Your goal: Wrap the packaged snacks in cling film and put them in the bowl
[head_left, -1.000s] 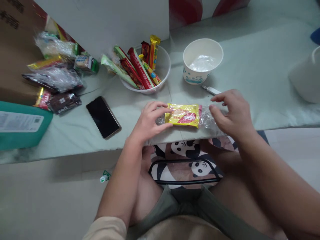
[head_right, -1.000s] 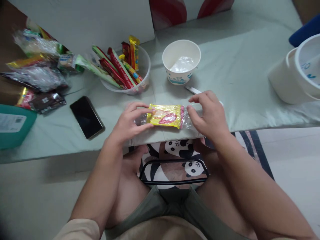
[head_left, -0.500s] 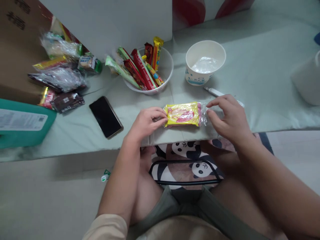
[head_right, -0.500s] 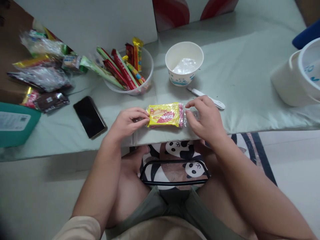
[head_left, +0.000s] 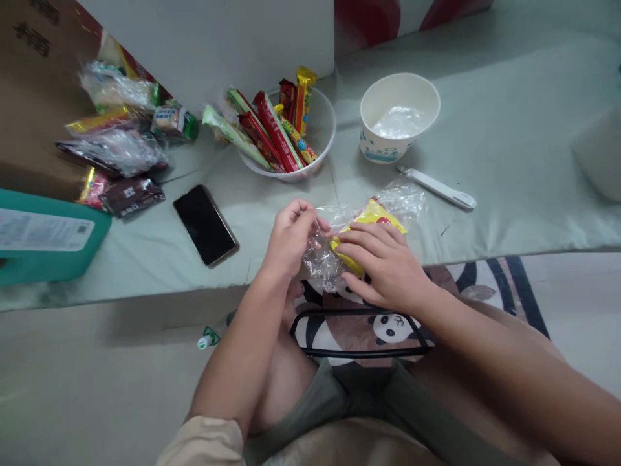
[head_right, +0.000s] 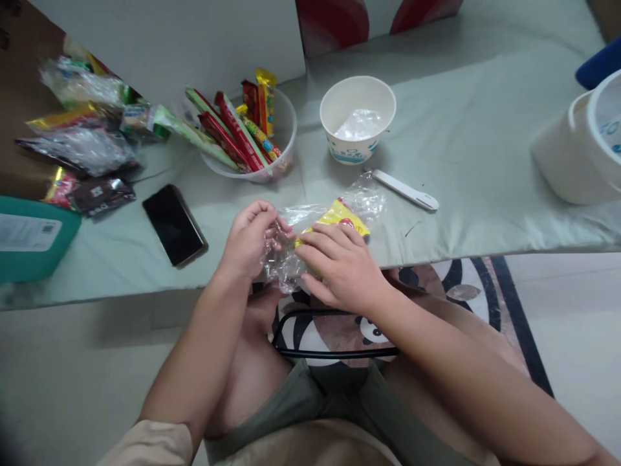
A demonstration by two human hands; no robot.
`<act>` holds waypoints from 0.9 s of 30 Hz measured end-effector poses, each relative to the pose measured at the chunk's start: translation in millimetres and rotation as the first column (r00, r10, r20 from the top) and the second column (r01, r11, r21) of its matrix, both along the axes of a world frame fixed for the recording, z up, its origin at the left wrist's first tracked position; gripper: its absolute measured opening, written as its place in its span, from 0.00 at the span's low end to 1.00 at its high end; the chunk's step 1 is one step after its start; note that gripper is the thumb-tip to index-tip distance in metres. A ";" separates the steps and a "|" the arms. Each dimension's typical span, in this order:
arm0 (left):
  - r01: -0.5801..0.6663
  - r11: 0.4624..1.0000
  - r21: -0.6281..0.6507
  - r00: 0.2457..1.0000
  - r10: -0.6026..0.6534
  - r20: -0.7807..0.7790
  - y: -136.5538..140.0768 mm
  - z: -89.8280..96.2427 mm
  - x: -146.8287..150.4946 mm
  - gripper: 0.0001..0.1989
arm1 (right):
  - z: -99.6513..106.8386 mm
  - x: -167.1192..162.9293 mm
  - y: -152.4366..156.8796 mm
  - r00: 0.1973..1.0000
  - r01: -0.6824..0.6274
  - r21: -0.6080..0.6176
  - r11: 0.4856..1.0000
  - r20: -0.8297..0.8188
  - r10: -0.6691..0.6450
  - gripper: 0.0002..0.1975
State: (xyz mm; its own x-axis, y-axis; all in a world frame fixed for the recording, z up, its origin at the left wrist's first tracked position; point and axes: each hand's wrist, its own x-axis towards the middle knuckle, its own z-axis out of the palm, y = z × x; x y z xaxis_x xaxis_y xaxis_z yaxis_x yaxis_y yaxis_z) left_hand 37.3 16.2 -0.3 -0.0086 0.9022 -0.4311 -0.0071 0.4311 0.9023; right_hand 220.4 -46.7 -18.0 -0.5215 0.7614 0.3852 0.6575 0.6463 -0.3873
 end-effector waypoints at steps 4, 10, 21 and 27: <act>-0.091 0.993 0.076 0.989 0.100 -0.112 4.1 -1.6 -7.2 0.06 | 2.5 0.9 2.9 0.993 0.073 0.010 0.997 0.092 -0.074 0.19; -0.044 0.981 0.187 0.918 0.114 -0.380 5.1 -5.6 -26.5 0.08 | 1.3 1.8 4.8 0.959 0.244 0.043 0.969 0.140 -0.248 0.13; 0.418 0.881 0.220 0.761 -0.207 -0.615 3.0 0.3 -3.7 0.12 | -4.2 26.4 22.9 0.952 0.296 -0.047 0.954 0.094 -0.291 0.18; 0.281 0.947 0.155 0.896 -0.201 -0.397 16.1 -9.0 7.4 0.23 | 0.6 24.8 17.9 0.992 0.048 -0.058 0.997 0.122 -0.041 0.25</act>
State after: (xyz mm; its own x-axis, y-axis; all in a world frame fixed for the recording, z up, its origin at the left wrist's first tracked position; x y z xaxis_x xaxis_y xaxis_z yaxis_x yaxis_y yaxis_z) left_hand 44.6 32.3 -9.3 0.0971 0.9642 -0.2466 0.4255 0.1838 0.8861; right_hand 245.2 -28.8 -17.4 -0.5263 0.8051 0.2733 0.7296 0.5927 -0.3410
